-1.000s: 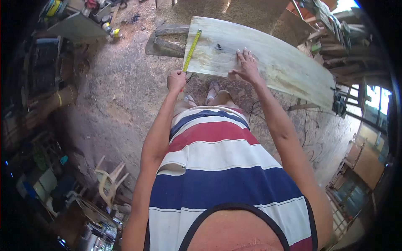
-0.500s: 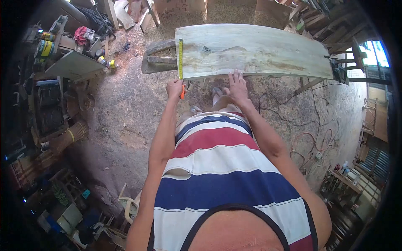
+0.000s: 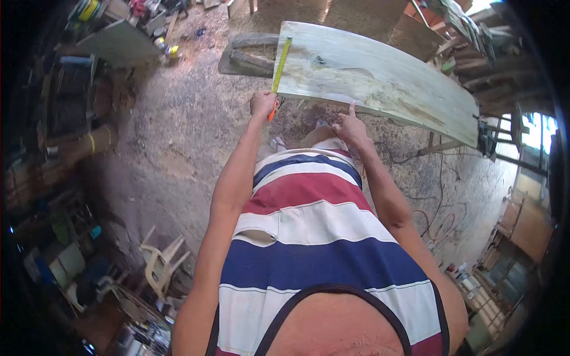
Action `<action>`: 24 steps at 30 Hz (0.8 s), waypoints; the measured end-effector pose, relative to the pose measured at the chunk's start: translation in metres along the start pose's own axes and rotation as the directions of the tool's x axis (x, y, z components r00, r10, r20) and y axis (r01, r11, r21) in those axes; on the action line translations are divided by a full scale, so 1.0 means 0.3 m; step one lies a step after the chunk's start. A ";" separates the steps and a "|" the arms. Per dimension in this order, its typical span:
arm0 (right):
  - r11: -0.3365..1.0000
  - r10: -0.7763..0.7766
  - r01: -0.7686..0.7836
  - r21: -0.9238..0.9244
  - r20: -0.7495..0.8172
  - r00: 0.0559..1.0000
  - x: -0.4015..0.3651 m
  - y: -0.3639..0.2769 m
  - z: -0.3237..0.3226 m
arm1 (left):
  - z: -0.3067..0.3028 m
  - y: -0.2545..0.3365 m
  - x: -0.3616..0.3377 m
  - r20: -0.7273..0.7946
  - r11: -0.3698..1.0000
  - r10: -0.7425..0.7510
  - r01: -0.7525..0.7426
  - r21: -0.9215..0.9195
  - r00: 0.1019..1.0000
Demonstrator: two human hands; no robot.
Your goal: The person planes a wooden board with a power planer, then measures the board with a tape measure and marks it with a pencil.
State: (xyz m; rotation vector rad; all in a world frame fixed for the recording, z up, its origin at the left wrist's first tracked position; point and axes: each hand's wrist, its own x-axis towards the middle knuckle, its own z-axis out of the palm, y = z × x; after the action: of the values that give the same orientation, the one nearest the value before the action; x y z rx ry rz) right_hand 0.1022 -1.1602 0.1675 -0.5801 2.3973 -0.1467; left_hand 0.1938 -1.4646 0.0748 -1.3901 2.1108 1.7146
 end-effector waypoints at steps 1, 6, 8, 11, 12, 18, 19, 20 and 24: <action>0.999 -0.001 0.002 -0.039 0.012 1.000 0.011 -0.017 -0.010 | 0.000 -0.006 -0.005 -0.004 1.000 0.002 -0.002 -0.005 1.000; 0.940 -0.045 0.108 -0.323 0.195 0.980 0.151 -0.042 -0.008 | 0.011 -0.014 -0.011 -0.032 0.998 0.016 -0.018 -0.057 0.999; 0.918 -0.129 0.214 -0.334 0.258 0.957 0.188 -0.037 -0.032 | 0.014 0.005 -0.035 -0.064 0.998 -0.007 0.003 -0.058 0.998; 0.919 -0.359 0.376 -0.114 0.148 0.922 0.195 -0.036 -0.148 | 0.006 0.039 -0.076 -0.053 1.000 0.016 -0.017 -0.011 0.998; 0.895 -0.446 0.445 0.044 0.033 0.894 0.199 -0.030 -0.170 | 0.010 0.049 -0.093 -0.033 0.999 0.032 -0.032 0.013 0.999; 0.469 -0.357 -0.074 0.880 0.266 0.895 0.244 -0.012 -0.238 | 0.138 0.285 -0.277 0.249 0.998 0.062 -0.055 -0.035 0.967; 0.366 -0.369 -0.192 0.911 0.332 0.868 0.263 -0.010 -0.239 | 0.177 0.305 -0.267 0.271 0.997 0.074 -0.079 0.010 0.960; 0.413 -0.373 -0.161 0.896 0.328 0.868 0.282 -0.013 -0.236 | 0.214 0.323 -0.258 0.292 0.993 0.083 -0.103 0.053 0.953; 0.554 -0.324 0.008 0.832 0.207 0.923 0.341 0.046 -0.282 | 0.277 0.400 -0.262 0.317 0.985 0.094 -0.135 0.110 0.944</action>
State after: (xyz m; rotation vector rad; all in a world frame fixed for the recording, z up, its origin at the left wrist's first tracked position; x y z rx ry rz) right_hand -0.0260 -1.1968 0.1706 -0.3261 1.6388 -1.1082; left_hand 0.1209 -1.3565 0.1772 -0.9092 2.1146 1.6692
